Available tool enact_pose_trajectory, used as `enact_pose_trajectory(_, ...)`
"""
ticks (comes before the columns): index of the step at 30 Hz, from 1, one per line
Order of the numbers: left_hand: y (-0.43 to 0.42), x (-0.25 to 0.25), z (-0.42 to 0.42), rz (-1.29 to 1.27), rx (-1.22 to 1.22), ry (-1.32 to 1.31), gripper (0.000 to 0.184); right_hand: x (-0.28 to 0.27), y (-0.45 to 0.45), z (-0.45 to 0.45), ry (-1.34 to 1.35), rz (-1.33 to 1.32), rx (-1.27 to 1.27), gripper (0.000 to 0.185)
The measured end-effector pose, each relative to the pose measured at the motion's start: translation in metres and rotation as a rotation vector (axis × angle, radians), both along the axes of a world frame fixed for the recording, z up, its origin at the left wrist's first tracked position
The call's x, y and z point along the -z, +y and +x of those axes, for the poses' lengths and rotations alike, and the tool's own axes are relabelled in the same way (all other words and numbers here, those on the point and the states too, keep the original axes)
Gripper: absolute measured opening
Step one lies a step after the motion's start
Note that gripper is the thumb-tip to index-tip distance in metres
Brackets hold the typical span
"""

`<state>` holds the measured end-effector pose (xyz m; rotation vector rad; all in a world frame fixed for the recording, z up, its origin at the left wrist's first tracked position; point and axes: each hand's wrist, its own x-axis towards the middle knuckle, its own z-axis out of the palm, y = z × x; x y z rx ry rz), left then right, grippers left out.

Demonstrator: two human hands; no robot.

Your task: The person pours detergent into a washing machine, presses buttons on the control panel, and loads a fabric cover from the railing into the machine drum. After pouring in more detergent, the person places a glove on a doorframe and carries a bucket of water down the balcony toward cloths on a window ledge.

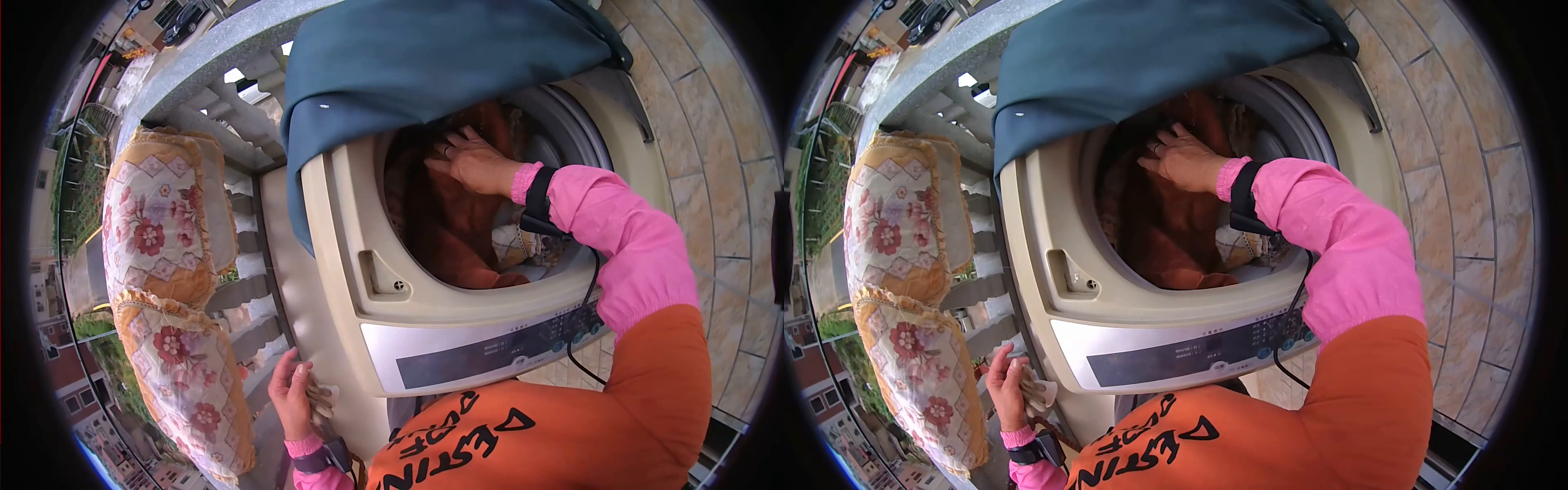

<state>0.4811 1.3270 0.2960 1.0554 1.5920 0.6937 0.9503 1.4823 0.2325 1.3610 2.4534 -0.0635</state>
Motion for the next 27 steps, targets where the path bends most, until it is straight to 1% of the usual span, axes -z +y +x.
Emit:
enact_pose_trajectory(2,0.002,-0.002,0.005,-0.002,0.005,0.003,0.033,0.010,0.008,0.023,-0.130,0.279,0.142,0.086)
enact_pose_trajectory(3,0.003,-0.002,0.007,-0.001,0.008,0.005,0.033,0.013,0.015,0.030,-0.128,0.276,0.141,0.086)
enact_pose_trajectory(5,0.003,-0.002,0.008,-0.013,0.000,0.018,0.033,0.020,0.023,0.041,-0.017,-0.578,0.546,0.112)
enact_pose_trajectory(7,0.002,0.001,0.006,-0.014,-0.012,0.022,0.033,0.089,0.009,0.063,0.161,-0.669,0.509,0.125)
enact_pose_trajectory(9,-0.002,0.008,0.002,-0.023,-0.018,-0.002,0.032,0.093,-0.008,0.037,0.071,-0.696,0.604,0.127)
enact_pose_trajectory(10,-0.003,0.009,0.002,-0.021,-0.032,-0.004,0.032,0.093,-0.016,0.029,0.037,-0.640,0.515,0.114)
enact_pose_trajectory(11,-0.005,0.008,0.003,-0.038,-0.045,-0.027,0.032,0.092,-0.018,0.023,0.032,-0.641,0.501,0.114)
enact_pose_trajectory(13,-0.006,0.008,0.002,-0.057,-0.071,-0.053,0.032,0.100,-0.022,0.022,-0.081,-0.434,0.434,0.094)
enact_pose_trajectory(14,-0.005,0.007,0.002,-0.066,-0.061,-0.029,0.032,0.109,-0.025,0.028,-0.060,-0.228,0.304,0.066)
enact_pose_trajectory(15,-0.005,0.007,0.002,-0.076,-0.051,-0.007,0.032,0.095,-0.020,0.028,-0.069,-0.228,0.292,0.066)
enact_pose_trajectory(16,-0.006,0.010,0.001,-0.078,-0.062,-0.013,0.032,0.069,-0.012,0.025,-0.073,-0.368,0.332,0.058)
enact_pose_trajectory(17,-0.006,0.012,-0.002,-0.066,-0.050,-0.002,0.032,0.056,-0.003,0.022,-0.074,-0.509,0.372,0.052)
enact_pose_trajectory(19,-0.009,0.015,-0.006,-0.067,-0.046,0.015,0.032,0.057,0.002,0.057,0.348,-0.239,0.521,0.042)
enact_pose_trajectory(21,-0.007,0.017,-0.008,-0.029,-0.059,0.008,0.031,0.010,0.006,0.089,0.558,-0.395,0.960,0.044)
enact_pose_trajectory(23,-0.006,0.019,-0.009,-0.037,-0.065,0.017,0.033,-0.011,-0.007,0.126,0.925,-0.348,1.258,0.042)
enact_pose_trajectory(24,-0.004,0.019,-0.009,-0.038,-0.064,0.017,0.032,-0.012,-0.014,0.136,0.920,-0.343,1.261,0.042)
enact_pose_trajectory(26,-0.002,0.023,-0.010,-0.024,-0.048,0.025,0.031,-0.008,-0.029,0.146,0.060,-0.071,1.017,0.042)
enact_pose_trajectory(27,-0.001,0.022,-0.008,-0.023,-0.045,0.027,0.031,-0.019,-0.033,0.132,0.063,-0.071,1.020,0.042)
